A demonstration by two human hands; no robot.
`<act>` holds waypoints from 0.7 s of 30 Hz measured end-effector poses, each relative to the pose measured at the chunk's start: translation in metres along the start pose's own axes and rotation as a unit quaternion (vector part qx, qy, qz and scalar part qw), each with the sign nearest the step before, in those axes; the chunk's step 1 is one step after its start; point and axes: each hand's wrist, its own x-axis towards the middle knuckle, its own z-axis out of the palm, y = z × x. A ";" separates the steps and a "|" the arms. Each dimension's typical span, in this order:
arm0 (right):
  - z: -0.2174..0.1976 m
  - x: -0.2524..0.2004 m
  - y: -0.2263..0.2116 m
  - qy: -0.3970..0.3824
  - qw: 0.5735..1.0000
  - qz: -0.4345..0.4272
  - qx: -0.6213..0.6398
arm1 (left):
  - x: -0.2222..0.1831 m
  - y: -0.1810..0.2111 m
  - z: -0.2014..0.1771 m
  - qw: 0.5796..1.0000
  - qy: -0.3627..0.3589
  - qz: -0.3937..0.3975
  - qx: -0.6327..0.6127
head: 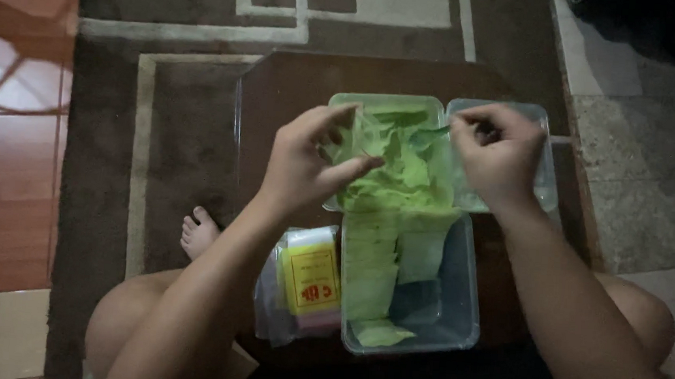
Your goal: Arranging and stacking thin green wrappers into plastic containers
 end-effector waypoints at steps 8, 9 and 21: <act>0.018 -0.011 0.024 0.004 0.995 0.097 -0.003 | -0.007 -0.003 -0.001 1.000 -0.011 0.004 -0.015; 0.018 -0.007 0.026 0.033 0.992 0.119 0.041 | -0.005 -0.005 -0.001 1.000 -0.006 0.011 -0.013; -0.020 0.007 -0.019 0.104 0.936 0.189 0.278 | -0.004 0.004 -0.004 0.995 -0.086 0.003 0.043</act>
